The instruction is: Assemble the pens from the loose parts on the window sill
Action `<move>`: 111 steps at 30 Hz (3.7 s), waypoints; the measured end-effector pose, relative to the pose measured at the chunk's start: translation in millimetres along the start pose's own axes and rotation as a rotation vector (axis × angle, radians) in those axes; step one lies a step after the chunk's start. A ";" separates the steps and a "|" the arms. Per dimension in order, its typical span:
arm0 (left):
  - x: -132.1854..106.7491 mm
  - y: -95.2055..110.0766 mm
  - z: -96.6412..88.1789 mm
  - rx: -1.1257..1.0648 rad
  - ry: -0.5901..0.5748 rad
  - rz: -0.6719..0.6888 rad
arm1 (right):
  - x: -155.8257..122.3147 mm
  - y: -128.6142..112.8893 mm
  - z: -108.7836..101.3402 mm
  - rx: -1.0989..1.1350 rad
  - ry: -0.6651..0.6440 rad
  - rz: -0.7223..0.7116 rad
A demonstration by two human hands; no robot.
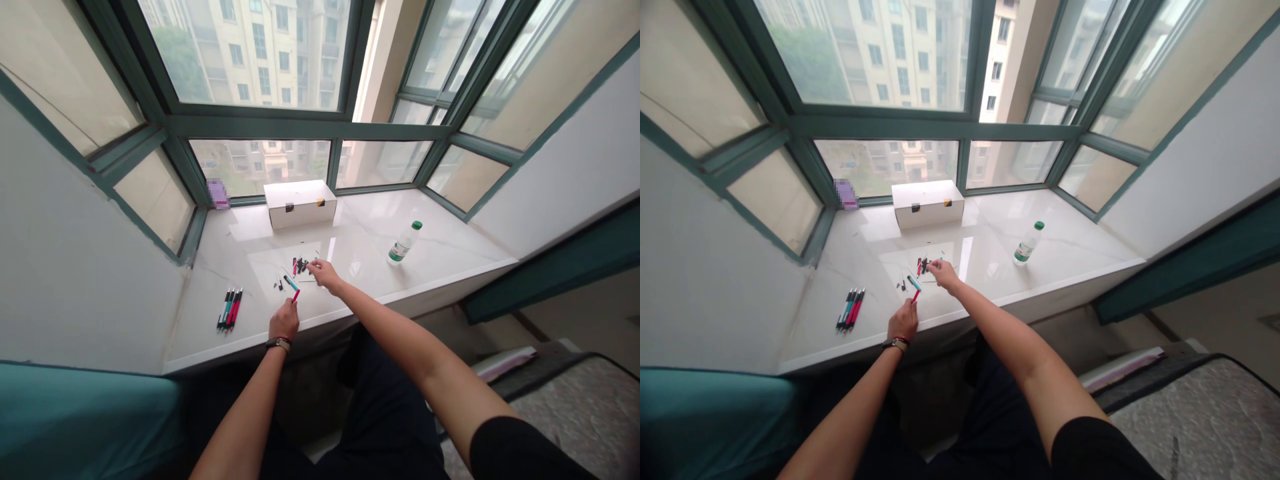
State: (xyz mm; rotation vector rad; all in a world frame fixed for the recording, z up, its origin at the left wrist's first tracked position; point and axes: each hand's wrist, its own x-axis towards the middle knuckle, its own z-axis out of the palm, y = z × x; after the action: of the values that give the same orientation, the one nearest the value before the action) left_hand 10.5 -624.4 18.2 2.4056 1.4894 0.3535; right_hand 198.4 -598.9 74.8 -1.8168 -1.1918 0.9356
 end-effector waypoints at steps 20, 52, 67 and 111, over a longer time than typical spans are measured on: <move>2.2 -1.4 3.8 -0.023 0.004 -0.071 | -28.9 47.9 48.8 -0.544 -0.043 -0.028; 1.2 -4.3 10.7 0.018 0.069 0.015 | -2.8 -29.5 -8.1 -0.898 -0.430 -0.467; 1.0 -5.8 11.7 -0.023 0.080 0.013 | 9.2 23.1 -23.1 -0.535 0.090 0.066; 1.0 0.8 2.8 -0.075 0.077 0.043 | -23.3 17.8 -69.1 -0.725 -0.197 -0.297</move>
State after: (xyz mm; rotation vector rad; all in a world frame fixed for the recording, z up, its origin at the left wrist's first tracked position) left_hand 12.5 -624.1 16.0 2.3934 1.4310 0.5081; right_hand 258.7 -639.3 93.9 -2.0172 -2.0540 0.5472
